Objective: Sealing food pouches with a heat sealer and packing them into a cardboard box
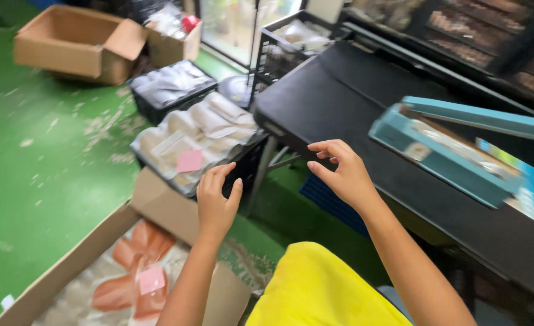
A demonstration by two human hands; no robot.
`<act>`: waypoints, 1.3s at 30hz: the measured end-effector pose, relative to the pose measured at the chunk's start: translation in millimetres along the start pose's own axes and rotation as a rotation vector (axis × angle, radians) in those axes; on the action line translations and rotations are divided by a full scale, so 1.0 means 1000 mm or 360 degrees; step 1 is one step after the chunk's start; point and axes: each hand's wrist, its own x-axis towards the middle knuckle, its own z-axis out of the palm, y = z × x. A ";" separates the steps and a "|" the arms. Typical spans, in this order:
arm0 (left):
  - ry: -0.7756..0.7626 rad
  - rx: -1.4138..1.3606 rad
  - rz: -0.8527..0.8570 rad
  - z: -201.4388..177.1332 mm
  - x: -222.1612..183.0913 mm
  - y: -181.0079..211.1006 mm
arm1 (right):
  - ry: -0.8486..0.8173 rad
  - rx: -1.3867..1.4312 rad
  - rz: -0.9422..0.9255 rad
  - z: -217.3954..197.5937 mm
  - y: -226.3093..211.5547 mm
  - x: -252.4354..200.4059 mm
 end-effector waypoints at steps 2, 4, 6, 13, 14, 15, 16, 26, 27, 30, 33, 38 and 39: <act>0.0022 0.0078 -0.0141 -0.020 -0.011 -0.033 | -0.0126 0.0027 -0.0035 0.034 -0.010 0.013; 0.0087 0.0181 -0.0222 -0.041 -0.023 -0.066 | -0.0254 0.0060 -0.0068 0.072 -0.019 0.026; 0.0137 0.0279 -0.0316 -0.061 -0.038 -0.098 | -0.0390 0.0087 -0.0086 0.110 -0.025 0.036; 0.0358 0.0439 -0.0686 -0.129 -0.125 -0.198 | -0.0853 0.0198 -0.0143 0.239 -0.048 0.045; 0.0391 0.0481 -0.0776 -0.137 -0.144 -0.213 | -0.0932 0.0205 -0.0132 0.257 -0.050 0.043; 0.0405 0.0504 -0.0828 -0.140 -0.166 -0.234 | -0.0990 0.0211 -0.0136 0.274 -0.053 0.041; 0.0412 0.0561 -0.0949 -0.144 -0.192 -0.253 | -0.1057 0.0217 -0.0131 0.289 -0.054 0.038; 0.0357 0.0630 -0.1897 -0.116 -0.400 -0.354 | -0.1621 0.0066 -0.0107 0.450 -0.004 -0.019; 0.0363 0.0637 -0.1943 -0.111 -0.414 -0.361 | -0.1667 0.0065 -0.0105 0.460 0.004 -0.027; 0.0424 0.0546 -0.2101 -0.099 -0.445 -0.389 | -0.1786 0.0036 -0.0080 0.491 0.024 -0.046; 0.0451 0.0564 -0.2290 -0.096 -0.466 -0.414 | -0.1914 0.0004 0.0018 0.513 0.036 -0.067; 0.0278 0.1016 -0.2390 -0.116 -0.457 -0.428 | -0.2055 0.0001 0.0149 0.539 0.058 -0.110; 0.0287 0.1011 -0.2417 -0.117 -0.456 -0.437 | -0.2080 -0.0010 0.0143 0.545 0.059 -0.115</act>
